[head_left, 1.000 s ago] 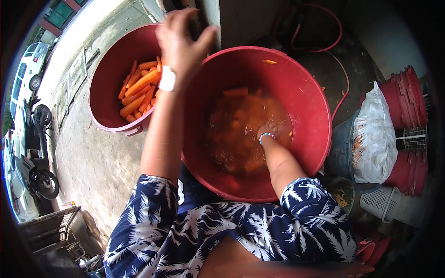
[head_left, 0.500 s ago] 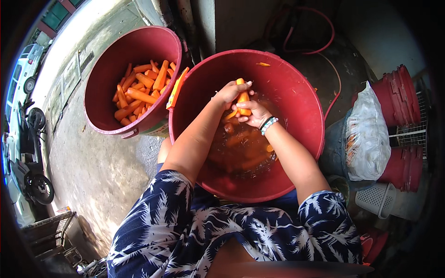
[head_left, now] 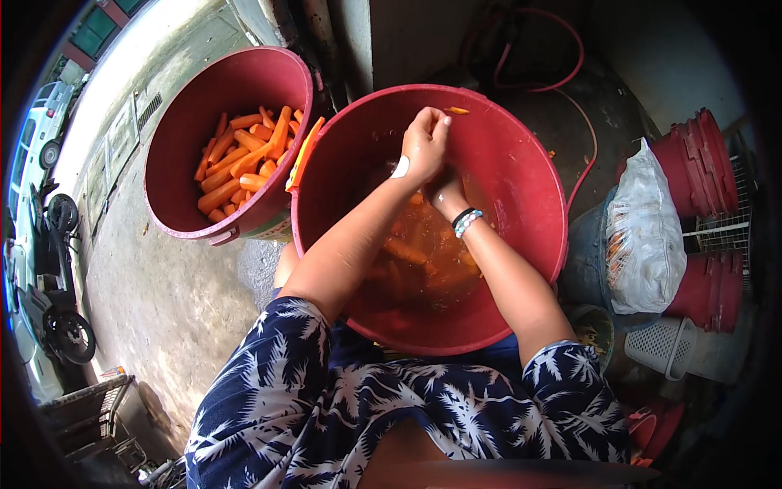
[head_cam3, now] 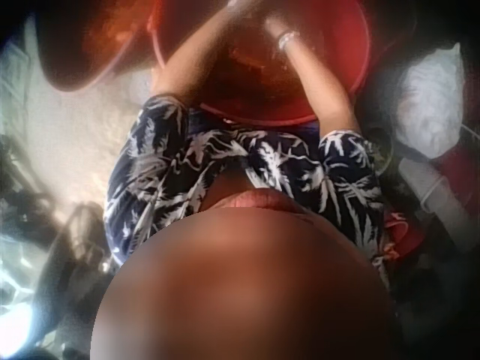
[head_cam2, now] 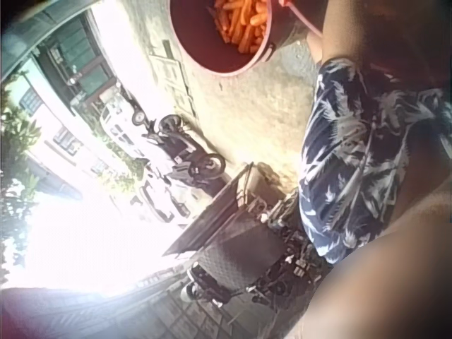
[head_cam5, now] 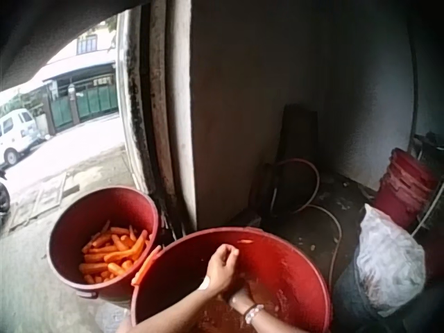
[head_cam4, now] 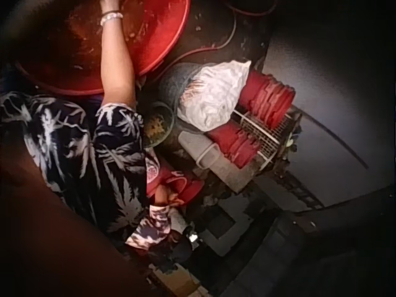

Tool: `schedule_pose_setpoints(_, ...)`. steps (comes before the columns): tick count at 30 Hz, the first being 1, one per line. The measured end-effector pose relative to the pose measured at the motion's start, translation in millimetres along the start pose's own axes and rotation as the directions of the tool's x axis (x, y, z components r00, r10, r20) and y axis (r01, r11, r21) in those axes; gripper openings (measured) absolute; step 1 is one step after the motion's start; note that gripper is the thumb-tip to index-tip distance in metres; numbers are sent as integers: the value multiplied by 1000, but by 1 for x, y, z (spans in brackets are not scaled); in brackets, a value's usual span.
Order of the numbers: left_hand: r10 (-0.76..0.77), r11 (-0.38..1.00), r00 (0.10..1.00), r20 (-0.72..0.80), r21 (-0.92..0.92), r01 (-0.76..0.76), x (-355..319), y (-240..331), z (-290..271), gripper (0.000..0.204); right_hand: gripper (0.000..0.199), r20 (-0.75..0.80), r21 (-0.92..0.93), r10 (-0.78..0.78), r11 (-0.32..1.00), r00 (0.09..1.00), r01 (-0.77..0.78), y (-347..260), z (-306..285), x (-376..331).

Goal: Peeling and washing carrots in buckets of water.

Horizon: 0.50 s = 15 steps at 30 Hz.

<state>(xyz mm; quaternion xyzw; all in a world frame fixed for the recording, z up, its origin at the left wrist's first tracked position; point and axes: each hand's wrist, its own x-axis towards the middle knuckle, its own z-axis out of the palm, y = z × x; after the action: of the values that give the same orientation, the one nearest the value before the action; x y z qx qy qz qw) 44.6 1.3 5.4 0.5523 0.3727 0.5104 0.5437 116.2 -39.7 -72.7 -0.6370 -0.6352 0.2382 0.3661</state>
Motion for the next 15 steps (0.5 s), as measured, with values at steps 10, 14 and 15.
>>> schedule_pose_setpoints(10,-190,982,937,293,60,180,-18,28,-22,16,19,743,522,7,620,670,-586,-31,-33,-11)
schedule_pose_setpoints(14,128,889,983,131,425,-172,-28,-5,2,19,23,-55,851,491,478,869,-216,29,54,-18)
schedule_pose_setpoints(15,81,869,982,171,471,-154,-31,-13,5,20,26,-79,659,454,692,887,-296,54,55,-21)
